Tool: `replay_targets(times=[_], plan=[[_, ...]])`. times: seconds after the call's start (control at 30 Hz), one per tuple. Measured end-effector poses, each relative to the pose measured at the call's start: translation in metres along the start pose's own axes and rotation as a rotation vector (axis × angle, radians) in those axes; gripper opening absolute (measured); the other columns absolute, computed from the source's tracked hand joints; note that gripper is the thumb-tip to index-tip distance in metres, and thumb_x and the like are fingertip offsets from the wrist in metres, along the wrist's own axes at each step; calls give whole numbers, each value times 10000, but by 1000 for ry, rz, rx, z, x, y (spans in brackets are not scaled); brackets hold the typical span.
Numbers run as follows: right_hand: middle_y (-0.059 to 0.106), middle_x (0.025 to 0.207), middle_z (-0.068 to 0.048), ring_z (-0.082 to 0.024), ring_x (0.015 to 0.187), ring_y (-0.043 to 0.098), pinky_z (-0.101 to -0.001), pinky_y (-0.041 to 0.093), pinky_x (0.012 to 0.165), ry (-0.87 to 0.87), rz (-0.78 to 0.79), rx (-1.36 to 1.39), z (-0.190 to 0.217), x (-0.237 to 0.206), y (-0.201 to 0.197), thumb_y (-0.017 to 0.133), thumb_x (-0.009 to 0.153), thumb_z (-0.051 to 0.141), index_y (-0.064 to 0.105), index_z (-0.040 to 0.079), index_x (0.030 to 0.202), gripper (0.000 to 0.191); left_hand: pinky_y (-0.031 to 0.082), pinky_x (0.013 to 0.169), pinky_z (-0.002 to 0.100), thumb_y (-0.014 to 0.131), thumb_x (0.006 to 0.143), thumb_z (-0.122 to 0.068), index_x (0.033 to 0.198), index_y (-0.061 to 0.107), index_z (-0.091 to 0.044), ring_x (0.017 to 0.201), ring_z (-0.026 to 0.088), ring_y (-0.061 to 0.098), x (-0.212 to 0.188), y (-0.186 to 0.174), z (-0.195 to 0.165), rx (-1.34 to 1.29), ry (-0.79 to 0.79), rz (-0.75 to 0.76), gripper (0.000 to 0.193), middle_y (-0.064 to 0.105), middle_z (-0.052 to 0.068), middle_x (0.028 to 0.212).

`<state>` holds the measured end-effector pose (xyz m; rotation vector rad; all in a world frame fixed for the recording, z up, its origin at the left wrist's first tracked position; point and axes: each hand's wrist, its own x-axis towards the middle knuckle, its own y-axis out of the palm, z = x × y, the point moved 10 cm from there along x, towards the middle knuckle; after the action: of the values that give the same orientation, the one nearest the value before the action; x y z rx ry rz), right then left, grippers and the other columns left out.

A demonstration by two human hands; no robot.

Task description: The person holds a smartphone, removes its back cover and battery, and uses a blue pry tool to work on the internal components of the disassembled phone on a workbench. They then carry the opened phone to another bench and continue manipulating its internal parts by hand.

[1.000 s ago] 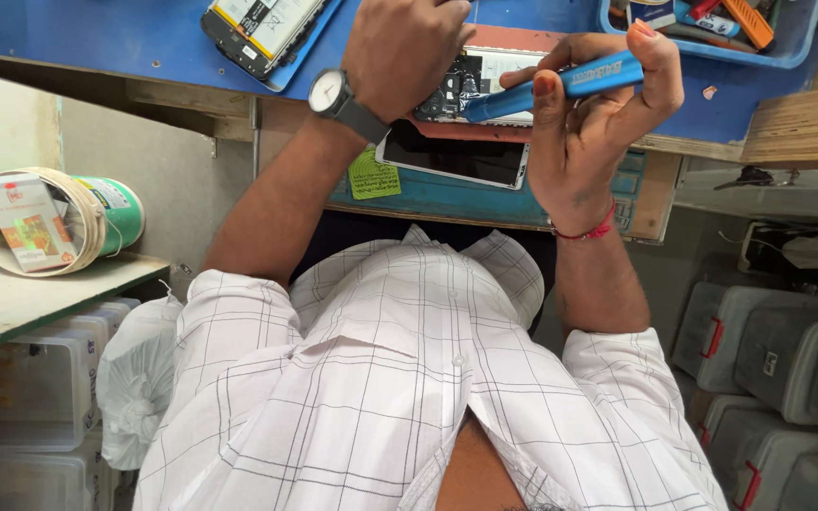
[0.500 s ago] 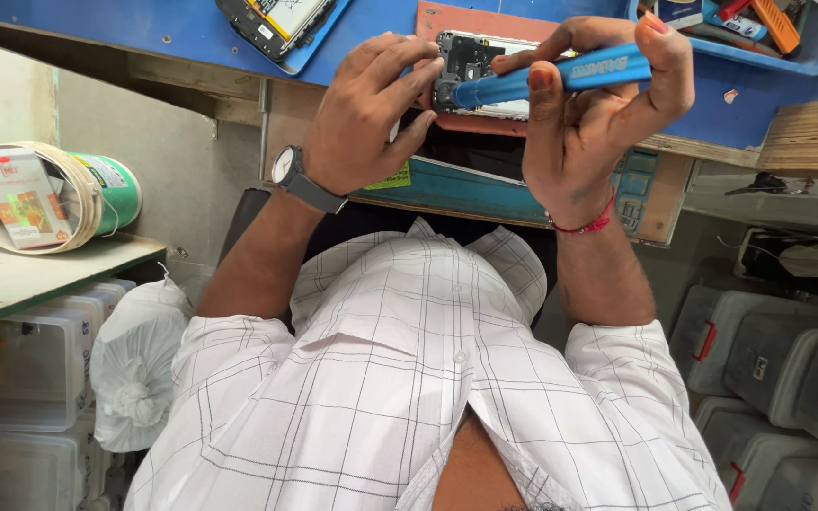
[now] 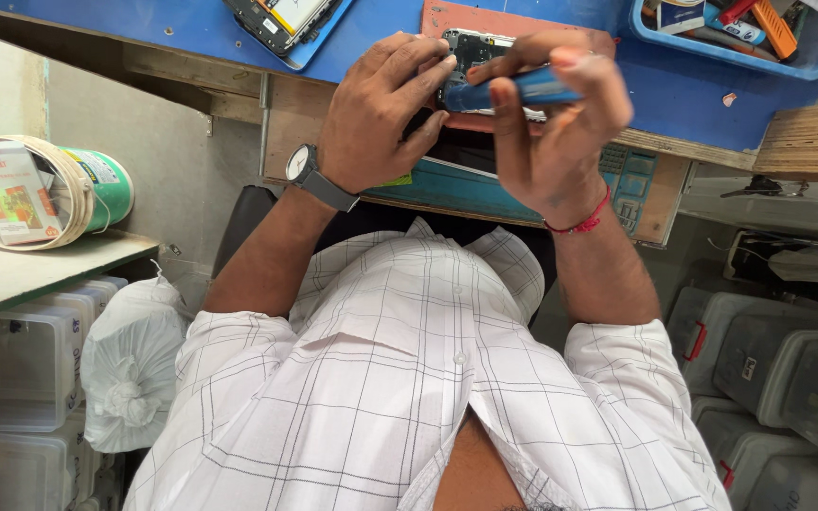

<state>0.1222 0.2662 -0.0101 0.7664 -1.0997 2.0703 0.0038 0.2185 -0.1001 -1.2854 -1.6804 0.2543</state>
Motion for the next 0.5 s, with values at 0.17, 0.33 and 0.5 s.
replay_targets(times=[0.17, 0.33, 0.5], plan=[[565, 1248, -161, -232, 987, 697, -273, 596, 762, -19, 85, -43, -1, 8, 4, 604, 1128, -125, 241, 99, 1473, 548, 479, 1086, 473, 819, 958, -219, 1371, 672, -31, 1294, 357, 540, 0, 7, 1, 34, -10, -9, 478, 591, 141, 1366], [541, 1252, -236, -256, 1017, 705, -283, 591, 735, -42, 41, -200, 0, 9, 4, 650, 1082, -75, 233, -3, 1429, 547, 493, 1084, 471, 812, 945, -239, 1319, 675, -9, 1277, 357, 561, 7, 9, -1, 81, -28, -13, 460, 597, 145, 1361], [621, 1183, -221, -237, 884, 739, -321, 606, 674, 24, 65, -110, -7, 6, 7, 641, 1091, -72, 270, -7, 1392, 482, 502, 1043, 483, 851, 859, -287, 1277, 657, 27, 1250, 378, 569, 10, 14, -8, 77, -27, 13, 558, 604, 164, 1342]])
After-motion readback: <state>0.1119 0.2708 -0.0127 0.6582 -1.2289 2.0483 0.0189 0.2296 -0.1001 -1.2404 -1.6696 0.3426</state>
